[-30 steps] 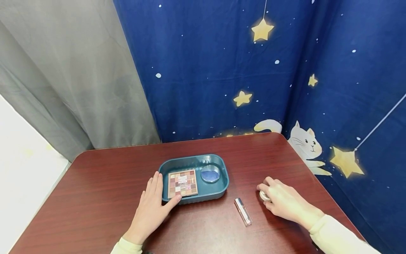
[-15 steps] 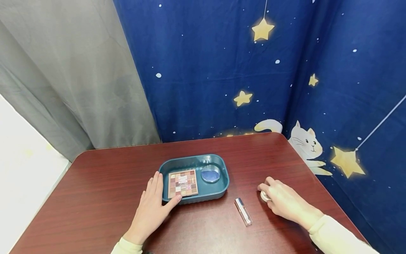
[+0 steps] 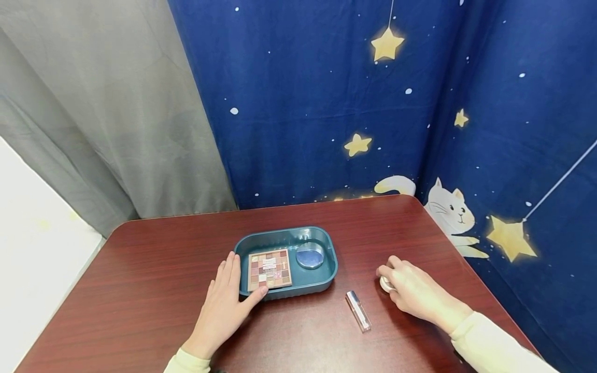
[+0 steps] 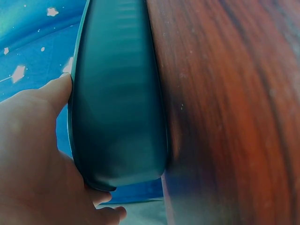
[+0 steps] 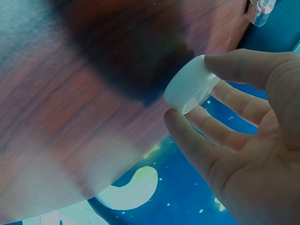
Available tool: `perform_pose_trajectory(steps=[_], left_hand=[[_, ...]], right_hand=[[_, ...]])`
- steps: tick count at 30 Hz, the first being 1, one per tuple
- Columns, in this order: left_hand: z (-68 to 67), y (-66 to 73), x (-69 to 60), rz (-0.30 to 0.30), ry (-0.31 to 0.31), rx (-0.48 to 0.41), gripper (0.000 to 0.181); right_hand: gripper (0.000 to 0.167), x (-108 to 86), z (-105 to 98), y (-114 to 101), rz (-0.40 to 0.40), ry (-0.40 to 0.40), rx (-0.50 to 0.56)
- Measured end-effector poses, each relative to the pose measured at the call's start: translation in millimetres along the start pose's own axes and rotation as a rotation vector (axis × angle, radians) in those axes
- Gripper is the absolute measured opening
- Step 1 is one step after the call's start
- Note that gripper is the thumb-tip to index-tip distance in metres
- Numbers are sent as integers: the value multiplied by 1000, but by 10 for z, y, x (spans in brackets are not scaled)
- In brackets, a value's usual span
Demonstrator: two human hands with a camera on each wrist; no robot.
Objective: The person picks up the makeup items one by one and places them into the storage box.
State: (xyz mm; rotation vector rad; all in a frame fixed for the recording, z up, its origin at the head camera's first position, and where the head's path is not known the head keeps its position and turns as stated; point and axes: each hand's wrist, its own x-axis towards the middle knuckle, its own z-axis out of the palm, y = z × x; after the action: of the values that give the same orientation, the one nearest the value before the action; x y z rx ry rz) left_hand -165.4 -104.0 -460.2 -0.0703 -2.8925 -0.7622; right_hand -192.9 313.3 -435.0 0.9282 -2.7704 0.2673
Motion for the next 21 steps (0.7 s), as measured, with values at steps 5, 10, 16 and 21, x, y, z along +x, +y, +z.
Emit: perform_pose_trajectory(steps=[5,10,16,21], left_hand=[[13,-7,-7,3,6,-1,107],[22,-11,-6,3,6,-4,107],[9,-4,-6,3,-1,-5,107],[1,-2,-5,2,1,-1,107]], right_hand=[[32,46,15,-8,-9,25,4],[30,96,11,-23,-21,37,4],[32,168,-15,-45,-36,63,-12],[34,229,-37,-59,-29,64,-2]])
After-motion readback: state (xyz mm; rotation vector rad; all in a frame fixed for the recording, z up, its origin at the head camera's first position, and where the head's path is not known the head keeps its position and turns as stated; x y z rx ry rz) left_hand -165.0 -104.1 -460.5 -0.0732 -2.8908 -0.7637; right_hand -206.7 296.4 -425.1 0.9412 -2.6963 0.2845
